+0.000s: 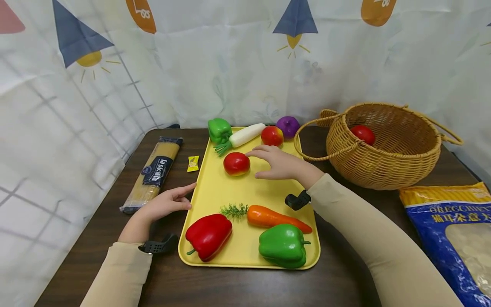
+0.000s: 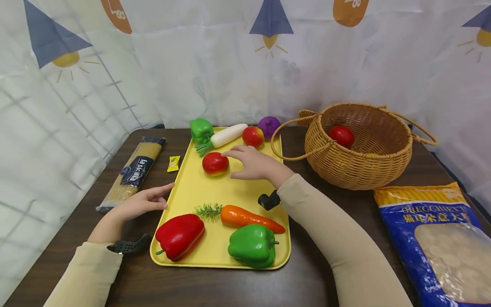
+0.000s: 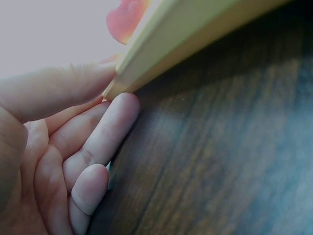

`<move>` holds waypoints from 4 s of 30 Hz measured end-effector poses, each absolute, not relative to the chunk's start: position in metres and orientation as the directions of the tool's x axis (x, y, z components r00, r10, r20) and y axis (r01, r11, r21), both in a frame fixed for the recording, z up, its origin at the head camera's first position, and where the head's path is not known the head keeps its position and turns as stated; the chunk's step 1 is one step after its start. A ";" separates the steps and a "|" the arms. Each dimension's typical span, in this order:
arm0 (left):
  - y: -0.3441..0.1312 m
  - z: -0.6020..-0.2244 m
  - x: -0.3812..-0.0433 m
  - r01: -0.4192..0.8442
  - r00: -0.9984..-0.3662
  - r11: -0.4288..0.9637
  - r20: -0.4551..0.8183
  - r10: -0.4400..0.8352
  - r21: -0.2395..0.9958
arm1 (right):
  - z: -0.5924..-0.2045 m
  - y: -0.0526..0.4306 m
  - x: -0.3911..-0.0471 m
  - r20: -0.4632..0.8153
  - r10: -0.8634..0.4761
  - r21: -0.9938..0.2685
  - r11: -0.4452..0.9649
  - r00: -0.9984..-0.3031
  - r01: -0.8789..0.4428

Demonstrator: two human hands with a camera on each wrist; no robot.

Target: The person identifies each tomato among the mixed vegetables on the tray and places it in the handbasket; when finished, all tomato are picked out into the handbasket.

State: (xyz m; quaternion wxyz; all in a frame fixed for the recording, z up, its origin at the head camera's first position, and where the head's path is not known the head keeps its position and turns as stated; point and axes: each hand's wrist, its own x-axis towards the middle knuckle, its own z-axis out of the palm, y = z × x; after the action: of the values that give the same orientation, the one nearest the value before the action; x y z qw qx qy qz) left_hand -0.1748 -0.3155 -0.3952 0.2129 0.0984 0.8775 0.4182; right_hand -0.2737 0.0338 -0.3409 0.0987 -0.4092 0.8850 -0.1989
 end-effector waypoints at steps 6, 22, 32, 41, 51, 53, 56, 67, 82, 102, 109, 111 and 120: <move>-0.314 -0.397 -0.176 -0.003 -0.890 0.626 -0.287 0.354 0.780 | -0.347 0.021 -0.280 -0.039 -0.762 -0.462 0.587 -0.646 -0.665; -0.312 -0.396 -0.177 -0.004 -0.895 0.628 -0.282 0.345 0.778 | -0.350 -0.003 -0.289 -0.085 -0.766 -0.426 0.606 -0.638 -0.671; -0.314 -0.396 -0.176 -0.008 -0.892 0.621 -0.287 0.350 0.784 | -0.358 -0.003 -0.290 -0.014 -0.793 -0.516 0.528 -0.609 -0.674; -0.315 -0.396 -0.176 -0.005 -0.892 0.618 -0.282 0.352 0.787 | -0.367 0.007 -0.295 -0.033 -0.778 -0.637 0.500 -0.627 -0.587; -0.315 -0.396 -0.176 -0.009 -0.893 0.619 -0.284 0.348 0.785 | -0.372 0.009 -0.295 -0.068 -0.754 -0.707 0.499 -0.654 -0.501; -0.314 -0.396 -0.176 -0.011 -0.893 0.620 -0.287 0.347 0.785 | -0.371 0.010 -0.293 -0.064 -0.746 -0.711 0.500 -0.663 -0.494; -0.315 -0.396 -0.176 -0.010 -0.893 0.622 -0.287 0.347 0.783 | -0.368 0.011 -0.290 -0.045 -0.734 -0.732 0.485 -0.677 -0.478; -0.314 -0.395 -0.174 -0.009 -0.892 0.618 -0.285 0.350 0.786 | -0.349 0.033 -0.271 0.065 -0.717 -0.744 0.429 -0.694 -0.512; -0.313 -0.396 -0.174 -0.011 -0.895 0.622 -0.284 0.343 0.783 | -0.332 0.055 -0.242 0.249 -0.636 -0.885 0.156 -0.730 -0.438; -0.315 -0.393 -0.173 -0.005 -0.900 0.636 -0.281 0.334 0.772 | -0.326 0.058 -0.232 0.357 -0.619 -0.880 0.027 -0.699 -0.474; -0.315 -0.393 -0.174 -0.005 -0.898 0.642 -0.286 0.334 0.766 | -0.328 0.059 -0.231 0.343 -0.616 -0.891 0.026 -0.710 -0.453; -0.315 -0.393 -0.175 -0.004 -0.895 0.642 -0.289 0.340 0.767 | -0.329 0.060 -0.231 0.334 -0.623 -0.889 0.041 -0.708 -0.455; -0.315 -0.395 -0.176 0.005 -0.894 0.643 -0.285 0.346 0.766 | -0.332 0.061 -0.230 0.341 -0.614 -0.903 -0.003 -0.712 -0.429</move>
State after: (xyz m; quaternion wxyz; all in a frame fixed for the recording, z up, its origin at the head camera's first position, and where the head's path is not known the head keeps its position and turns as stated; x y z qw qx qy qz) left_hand -0.1761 -0.3149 -0.3945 0.2077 0.0996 0.8823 0.4104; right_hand -0.2301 0.0607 -0.3319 0.0766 -0.3718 0.7017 -0.6029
